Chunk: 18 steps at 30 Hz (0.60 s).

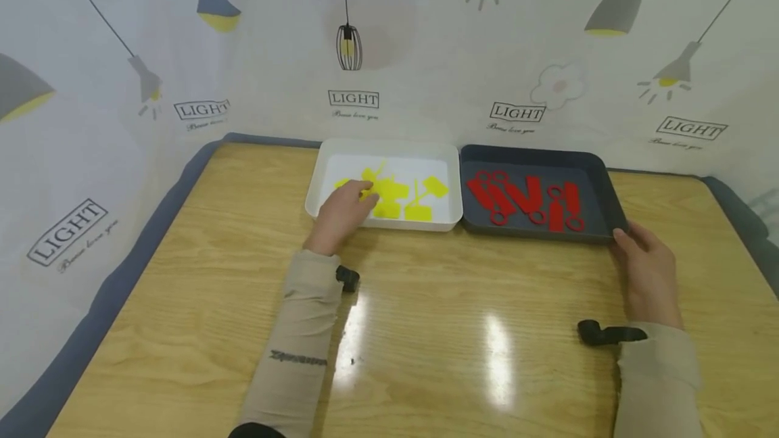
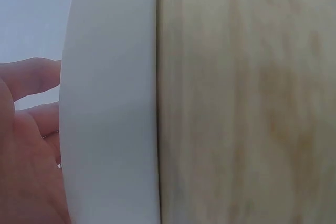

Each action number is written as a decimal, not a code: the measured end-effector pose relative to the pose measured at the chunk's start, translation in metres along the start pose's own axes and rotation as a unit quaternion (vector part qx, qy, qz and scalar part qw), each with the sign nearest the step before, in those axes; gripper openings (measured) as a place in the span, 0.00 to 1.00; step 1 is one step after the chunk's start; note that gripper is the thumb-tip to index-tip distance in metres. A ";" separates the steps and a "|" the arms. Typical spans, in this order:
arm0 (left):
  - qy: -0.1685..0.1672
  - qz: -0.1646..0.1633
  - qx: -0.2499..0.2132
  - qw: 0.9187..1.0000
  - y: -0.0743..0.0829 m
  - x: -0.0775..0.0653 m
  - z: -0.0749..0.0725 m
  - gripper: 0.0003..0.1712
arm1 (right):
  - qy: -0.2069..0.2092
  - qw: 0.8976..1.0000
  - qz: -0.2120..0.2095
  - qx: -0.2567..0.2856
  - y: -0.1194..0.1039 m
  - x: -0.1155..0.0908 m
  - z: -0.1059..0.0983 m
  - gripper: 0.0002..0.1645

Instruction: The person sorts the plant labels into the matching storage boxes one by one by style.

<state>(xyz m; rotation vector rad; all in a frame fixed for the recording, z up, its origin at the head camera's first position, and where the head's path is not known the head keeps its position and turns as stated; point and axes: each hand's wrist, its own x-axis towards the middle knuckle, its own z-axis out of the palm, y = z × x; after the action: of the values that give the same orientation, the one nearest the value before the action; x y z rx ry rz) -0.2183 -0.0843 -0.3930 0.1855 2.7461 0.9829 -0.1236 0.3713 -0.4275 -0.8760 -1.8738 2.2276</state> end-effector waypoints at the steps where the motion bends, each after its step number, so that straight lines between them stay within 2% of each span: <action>1: -0.002 0.002 0.001 1.000 0.000 0.000 0.000 0.28 | -0.001 1.000 0.000 0.000 0.000 0.000 0.000 0.43; 11: -0.027 0.019 0.034 0.999 -0.004 0.002 -0.002 0.29 | -0.005 1.000 -0.003 0.003 0.000 -0.002 0.003 0.43; 18: -0.034 0.012 0.040 0.999 -0.003 0.003 0.000 0.30 | -0.005 0.999 -0.006 0.032 -0.001 0.000 0.001 0.42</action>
<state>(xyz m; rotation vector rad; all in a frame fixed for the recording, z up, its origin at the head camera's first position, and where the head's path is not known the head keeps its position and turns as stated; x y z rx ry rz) -0.2216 -0.0856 -0.3953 0.2612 2.7295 0.8557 -0.1244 0.3704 -0.4262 -0.8438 -1.7954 2.2750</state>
